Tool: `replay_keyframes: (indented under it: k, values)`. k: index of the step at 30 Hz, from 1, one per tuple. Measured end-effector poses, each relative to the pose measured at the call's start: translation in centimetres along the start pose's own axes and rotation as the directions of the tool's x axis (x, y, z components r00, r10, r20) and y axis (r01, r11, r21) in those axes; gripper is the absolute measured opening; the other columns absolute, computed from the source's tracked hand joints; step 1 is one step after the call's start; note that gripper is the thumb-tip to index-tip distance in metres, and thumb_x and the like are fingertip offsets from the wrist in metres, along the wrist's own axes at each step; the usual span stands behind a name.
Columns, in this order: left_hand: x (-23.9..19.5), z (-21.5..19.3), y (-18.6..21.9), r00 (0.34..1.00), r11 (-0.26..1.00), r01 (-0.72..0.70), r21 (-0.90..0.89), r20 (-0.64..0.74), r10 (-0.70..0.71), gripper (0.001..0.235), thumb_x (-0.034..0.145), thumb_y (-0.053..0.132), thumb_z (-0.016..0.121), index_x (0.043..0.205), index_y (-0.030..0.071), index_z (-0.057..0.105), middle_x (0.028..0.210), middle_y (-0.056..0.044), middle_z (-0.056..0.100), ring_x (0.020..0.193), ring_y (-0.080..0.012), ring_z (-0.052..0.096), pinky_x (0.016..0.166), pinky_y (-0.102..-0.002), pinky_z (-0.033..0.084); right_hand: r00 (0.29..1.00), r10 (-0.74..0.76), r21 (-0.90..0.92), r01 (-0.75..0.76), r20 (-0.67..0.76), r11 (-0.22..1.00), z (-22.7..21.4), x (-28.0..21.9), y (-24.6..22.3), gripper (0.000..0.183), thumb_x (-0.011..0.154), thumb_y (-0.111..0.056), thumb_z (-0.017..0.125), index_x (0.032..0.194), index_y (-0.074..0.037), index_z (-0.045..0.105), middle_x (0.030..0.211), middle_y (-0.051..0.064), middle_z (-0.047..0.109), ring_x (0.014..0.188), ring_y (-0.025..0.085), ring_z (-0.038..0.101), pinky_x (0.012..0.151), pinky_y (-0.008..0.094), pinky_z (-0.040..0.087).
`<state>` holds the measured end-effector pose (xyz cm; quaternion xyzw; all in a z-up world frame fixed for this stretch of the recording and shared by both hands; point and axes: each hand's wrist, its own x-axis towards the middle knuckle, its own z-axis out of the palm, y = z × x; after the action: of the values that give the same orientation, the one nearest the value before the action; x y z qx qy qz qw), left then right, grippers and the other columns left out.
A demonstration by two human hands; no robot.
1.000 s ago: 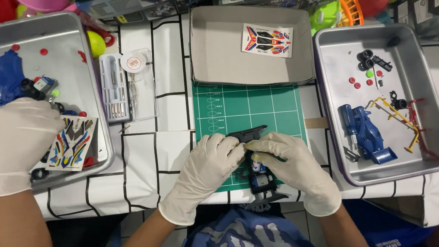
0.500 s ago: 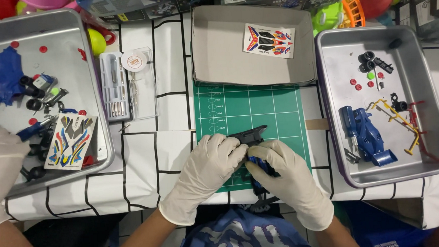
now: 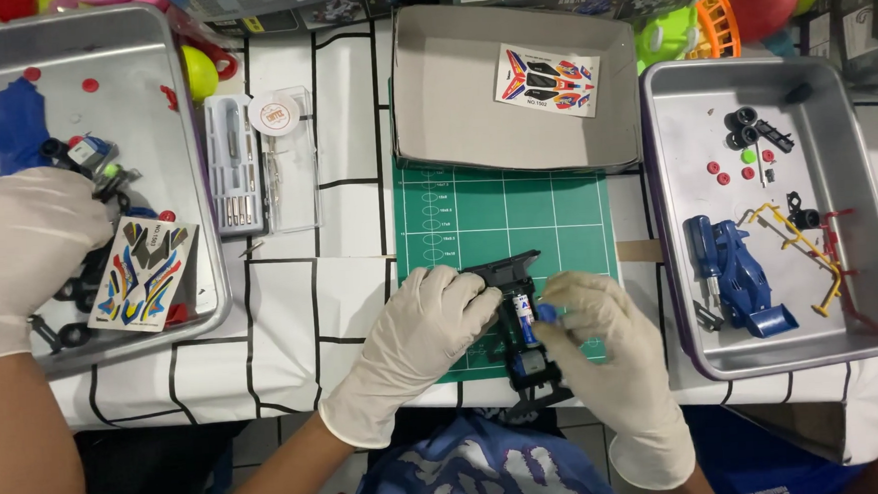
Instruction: Assembling a toy car by installing the motor and internal components into the chassis
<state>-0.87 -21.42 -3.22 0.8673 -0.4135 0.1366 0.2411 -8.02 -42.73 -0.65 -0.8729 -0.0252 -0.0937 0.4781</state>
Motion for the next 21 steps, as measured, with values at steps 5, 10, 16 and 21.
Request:
replay_keyframes:
  k: [5, 10, 16, 21]
  values:
    - [-0.1, 0.2, 0.1, 1.000, 1.000, -0.001, -0.006, -0.013, 0.001, 0.025, 0.087, 0.014, 0.068, 0.112, 0.009, 0.067, 0.098, -0.003, 0.062, 0.091, -0.0218, 0.059, 0.078, -0.034, 0.050, 0.986, -0.073, -0.227, 0.107, 0.151, 0.968, 1.5, 0.2, 0.6, 0.026, 0.081, -0.006, 0.085, 0.091, -0.009, 0.061, 0.103, 0.005, 0.070, 0.076, 0.017, 0.070, 0.064, 0.026, 0.056]
    - [0.0, 0.1, 0.0, 1.000, 1.000, -0.001, 0.009, 0.004, 0.001, 0.024, 0.086, 0.015, 0.070, 0.108, 0.009, 0.067, 0.096, -0.003, 0.062, 0.089, -0.0220, 0.059, 0.076, -0.035, 0.049, 0.952, -0.159, -0.212, 0.218, 0.263, 0.953, 0.6, 0.2, -0.9, 0.024, 0.079, -0.009, 0.082, 0.100, -0.007, 0.070, 0.108, 0.007, 0.068, 0.089, 0.023, 0.073, 0.073, 0.030, 0.060]
    - [-0.1, 0.4, -0.1, 1.000, 1.000, 0.007, -0.030, -0.011, -0.007, 0.021, 0.089, 0.018, 0.071, 0.108, 0.010, 0.066, 0.096, -0.002, 0.062, 0.089, -0.0213, 0.058, 0.076, -0.035, 0.049, 0.909, -0.198, -0.174, 0.276, 0.366, 0.945, -0.3, 0.1, -0.7, 0.036, 0.080, 0.000, 0.073, 0.117, -0.003, 0.072, 0.122, 0.011, 0.068, 0.102, 0.027, 0.071, 0.082, 0.033, 0.060]
    - [-0.1, 0.6, -0.1, 1.000, 0.998, 0.002, -0.062, 0.000, -0.002, 0.022, 0.089, 0.022, 0.072, 0.107, 0.010, 0.066, 0.094, -0.002, 0.062, 0.088, -0.0220, 0.058, 0.077, -0.036, 0.049, 0.964, -0.095, -0.159, 0.138, 0.248, 0.978, 0.3, -0.4, -0.1, 0.025, 0.081, -0.002, 0.076, 0.106, -0.006, 0.075, 0.112, 0.007, 0.075, 0.096, 0.021, 0.075, 0.078, 0.030, 0.061]
